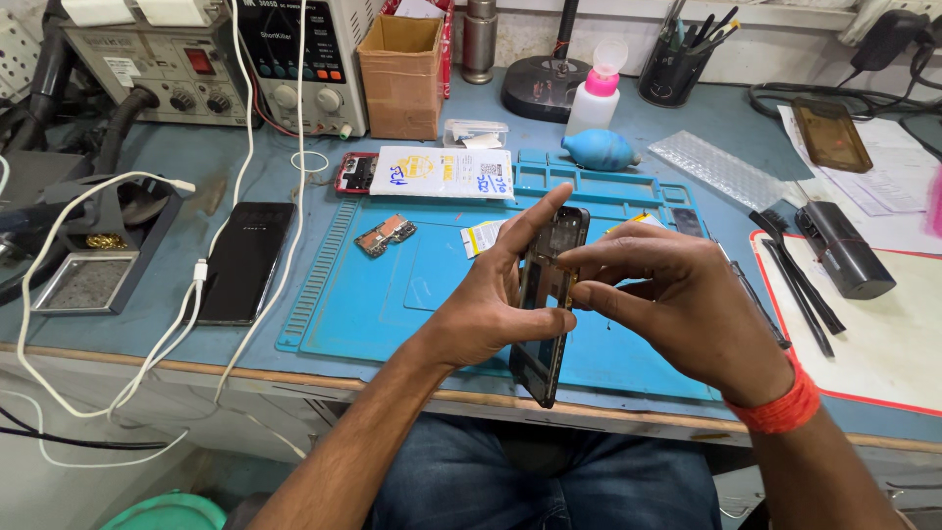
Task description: The person disassembles a smartphone at a repair bench. They pry open the phone's back cover, use tweezers to work inside the chassis, lift out the battery, and handle the exposed motherboard and internal components while separating parts on the work mat.
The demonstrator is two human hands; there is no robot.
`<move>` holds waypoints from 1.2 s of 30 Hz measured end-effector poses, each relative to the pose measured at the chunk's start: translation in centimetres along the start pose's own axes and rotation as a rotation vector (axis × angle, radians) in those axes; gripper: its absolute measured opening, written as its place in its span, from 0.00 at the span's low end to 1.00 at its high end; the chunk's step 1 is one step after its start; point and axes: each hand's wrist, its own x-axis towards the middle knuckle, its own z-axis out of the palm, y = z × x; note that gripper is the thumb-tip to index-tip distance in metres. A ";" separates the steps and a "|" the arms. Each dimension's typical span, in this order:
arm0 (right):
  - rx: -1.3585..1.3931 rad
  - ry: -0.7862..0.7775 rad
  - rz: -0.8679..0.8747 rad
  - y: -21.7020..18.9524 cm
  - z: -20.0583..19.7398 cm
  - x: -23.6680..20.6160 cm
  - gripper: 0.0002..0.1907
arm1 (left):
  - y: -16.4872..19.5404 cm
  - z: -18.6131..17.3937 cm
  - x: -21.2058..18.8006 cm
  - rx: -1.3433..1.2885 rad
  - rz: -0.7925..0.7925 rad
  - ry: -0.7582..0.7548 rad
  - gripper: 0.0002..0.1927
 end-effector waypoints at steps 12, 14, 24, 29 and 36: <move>-0.112 -0.067 -0.025 -0.9 -0.9 0.5 0.07 | -0.1 0.1 0.1 0.012 -0.028 0.004 0.55; -0.141 -0.071 -0.019 -0.9 -1.1 0.7 0.07 | 0.0 0.2 0.1 0.018 -0.013 0.003 0.55; -0.284 -0.085 0.044 -2.3 -1.4 1.1 0.11 | 0.0 0.6 0.2 0.027 -0.037 0.039 0.54; -0.312 -0.059 0.017 -2.9 -1.1 1.2 0.09 | 0.0 0.7 0.1 -0.011 -0.024 0.051 0.53; -0.333 -0.025 -0.044 -2.9 -0.7 1.1 0.07 | -0.2 0.9 0.2 -0.172 -0.045 0.051 0.49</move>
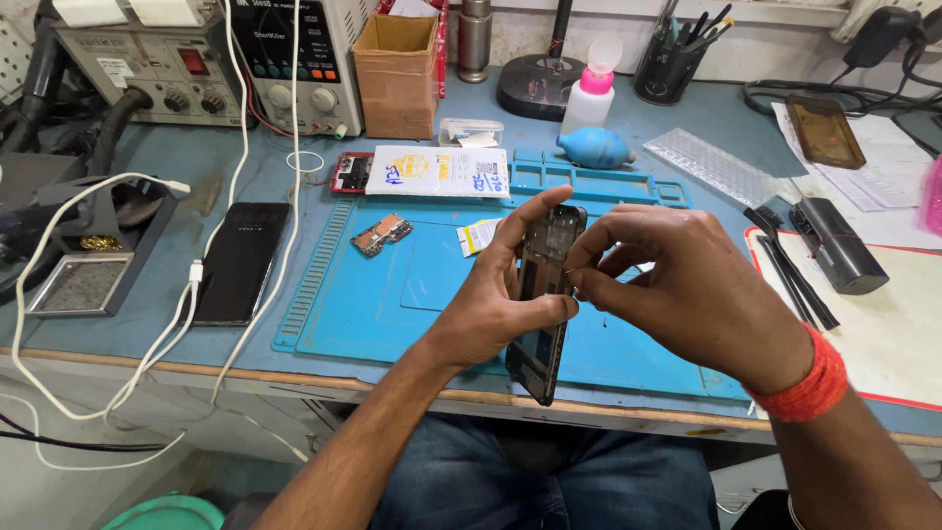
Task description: The person disassembles a smartphone at a repair bench. They pry open the phone's back cover, use tweezers to work inside the chassis, lift out the battery, and handle the exposed motherboard and internal components while separating parts on the work mat.
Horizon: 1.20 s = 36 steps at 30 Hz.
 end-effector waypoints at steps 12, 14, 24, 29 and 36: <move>0.064 -0.006 0.042 -0.8 0.2 -0.1 0.07 | -0.1 0.1 -0.1 0.037 0.012 -0.005 0.48; 0.080 -0.006 0.053 -0.9 0.1 -0.1 0.06 | -0.1 0.1 -0.1 0.022 0.014 -0.012 0.48; 0.472 0.025 0.134 2.1 1.5 -0.4 0.13 | -0.4 0.0 -0.1 -0.020 0.025 -0.020 0.46; 0.862 0.096 0.140 4.2 3.7 -2.0 0.14 | -0.5 0.1 -0.3 0.017 0.041 -0.013 0.46; 0.901 0.114 0.204 5.0 4.3 -2.4 0.11 | -0.3 0.3 -0.3 0.011 0.036 -0.028 0.48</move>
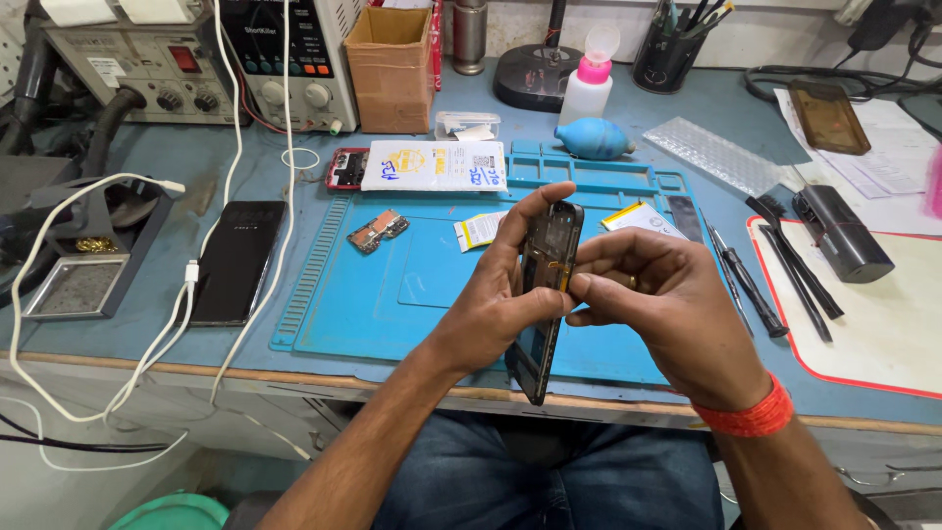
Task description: The person disassembles a smartphone at a repair bench. They pry open the phone's back cover, use tweezers to work inside the chassis, lift out the battery, and handle the exposed motherboard and internal components while separating parts on the work mat.
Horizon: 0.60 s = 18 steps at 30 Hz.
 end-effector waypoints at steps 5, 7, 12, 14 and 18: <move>-0.017 -0.018 0.010 -0.4 0.0 0.0 0.10 | 0.2 0.0 0.0 0.017 -0.001 0.000 0.48; -0.021 -0.032 0.009 -0.5 0.0 0.1 0.09 | 0.2 0.0 -0.1 0.019 0.002 0.000 0.48; 0.000 -0.066 -0.004 -0.5 0.1 0.2 0.08 | 0.1 0.2 -0.2 0.045 0.043 0.002 0.47; 0.010 -0.052 -0.015 -0.4 0.3 0.2 0.09 | 0.0 0.3 -0.1 0.075 0.045 0.022 0.47; 0.025 -0.035 -0.029 -0.1 0.6 0.1 0.09 | -0.1 0.7 -0.2 0.126 0.064 0.059 0.46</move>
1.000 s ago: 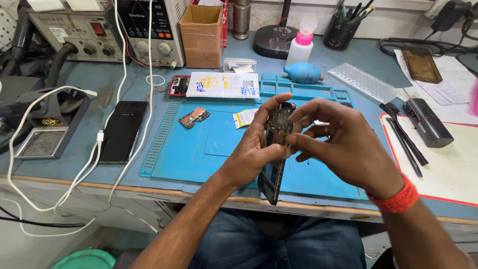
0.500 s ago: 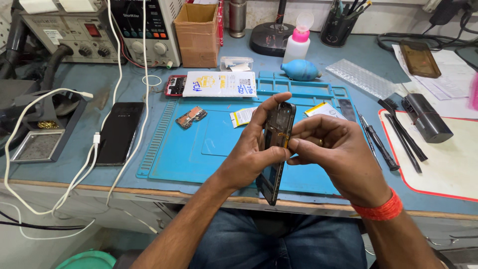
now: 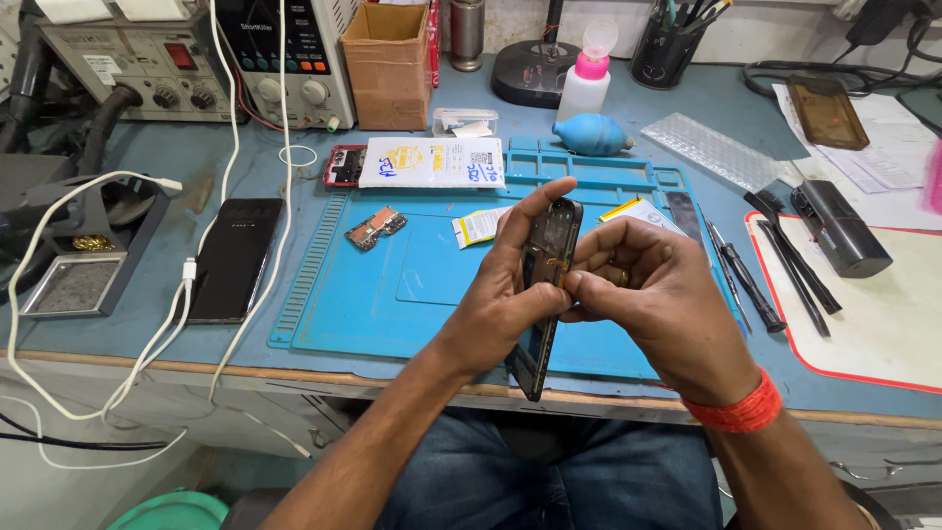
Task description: The person disassembles a smartphone at a repair bench. They pry open the phone's back cover, use tweezers to work inside the chassis, lift out the battery, and handle the exposed motherboard and internal components while separating parts on the work mat.
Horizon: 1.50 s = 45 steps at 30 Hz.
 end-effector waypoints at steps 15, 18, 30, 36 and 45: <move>-0.010 0.041 -0.014 0.3 0.1 -0.3 0.09 | 0.1 0.1 0.0 0.204 0.073 0.017 0.47; 0.018 0.049 0.009 0.5 0.0 -0.5 0.10 | 0.3 0.1 0.0 0.070 0.023 0.003 0.48; 0.009 0.025 0.010 0.4 -0.4 -0.4 0.09 | 0.1 -0.1 -0.2 0.047 0.021 -0.003 0.49; 0.013 0.026 0.017 0.2 -0.4 -0.3 0.09 | 0.2 0.0 -0.3 0.120 0.075 -0.002 0.48; -0.035 -0.011 0.033 -0.2 -0.7 -0.2 0.09 | 0.6 0.4 -0.3 0.115 0.051 0.013 0.49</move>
